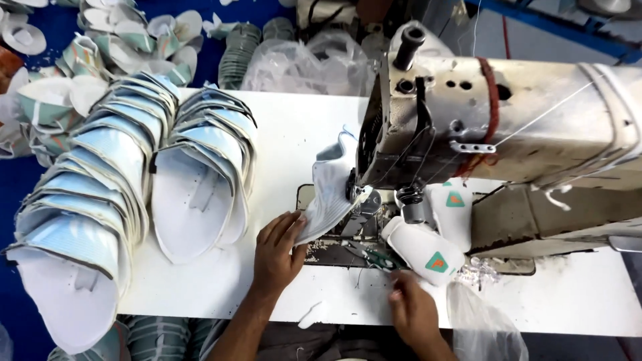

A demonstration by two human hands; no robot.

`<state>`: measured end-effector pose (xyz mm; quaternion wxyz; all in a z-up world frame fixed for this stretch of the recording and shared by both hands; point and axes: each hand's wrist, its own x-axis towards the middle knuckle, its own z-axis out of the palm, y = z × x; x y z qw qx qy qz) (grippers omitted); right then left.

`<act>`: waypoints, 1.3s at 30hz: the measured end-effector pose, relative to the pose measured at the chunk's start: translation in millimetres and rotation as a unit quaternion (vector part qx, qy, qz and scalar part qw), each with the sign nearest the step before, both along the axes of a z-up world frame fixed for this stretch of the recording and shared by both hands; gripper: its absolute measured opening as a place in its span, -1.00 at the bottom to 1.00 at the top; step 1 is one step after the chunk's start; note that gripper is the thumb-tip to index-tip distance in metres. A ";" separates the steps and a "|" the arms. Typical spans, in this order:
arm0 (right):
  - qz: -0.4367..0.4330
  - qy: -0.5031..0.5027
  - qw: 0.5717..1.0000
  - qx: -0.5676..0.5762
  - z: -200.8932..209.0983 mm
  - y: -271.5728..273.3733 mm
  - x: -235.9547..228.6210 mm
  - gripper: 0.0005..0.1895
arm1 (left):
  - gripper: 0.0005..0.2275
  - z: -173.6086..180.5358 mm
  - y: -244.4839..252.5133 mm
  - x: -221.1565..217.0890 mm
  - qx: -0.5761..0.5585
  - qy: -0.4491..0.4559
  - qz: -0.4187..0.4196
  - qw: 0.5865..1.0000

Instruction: The person stitches various components of shoe uppers using an industrial sewing machine.

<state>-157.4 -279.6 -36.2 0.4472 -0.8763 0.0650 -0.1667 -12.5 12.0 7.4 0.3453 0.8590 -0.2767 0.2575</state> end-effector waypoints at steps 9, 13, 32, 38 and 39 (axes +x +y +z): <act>0.029 0.064 0.989 -0.130 52.6 34.9 1.0 -0.60 | -0.56 -3.8 3.2 0.7 -0.018 0.024 0.044 0.999; 0.045 0.075 0.986 -0.144 59.6 36.8 2.5 -0.60 | -0.53 -17.5 4.0 -1.5 0.007 0.049 0.037 0.998; 0.051 0.070 0.990 -0.111 66.6 38.2 3.5 -0.62 | -0.63 123.1 -50.6 50.6 0.046 0.256 -0.159 0.952; 0.053 0.052 0.989 -0.124 64.8 36.8 1.4 -0.61 | -0.82 96.3 -62.6 34.3 0.014 0.174 -0.081 0.981; 0.050 0.045 0.990 -0.123 65.4 37.2 1.5 -0.61 | -0.74 97.0 -64.0 30.1 0.027 0.101 -0.046 0.993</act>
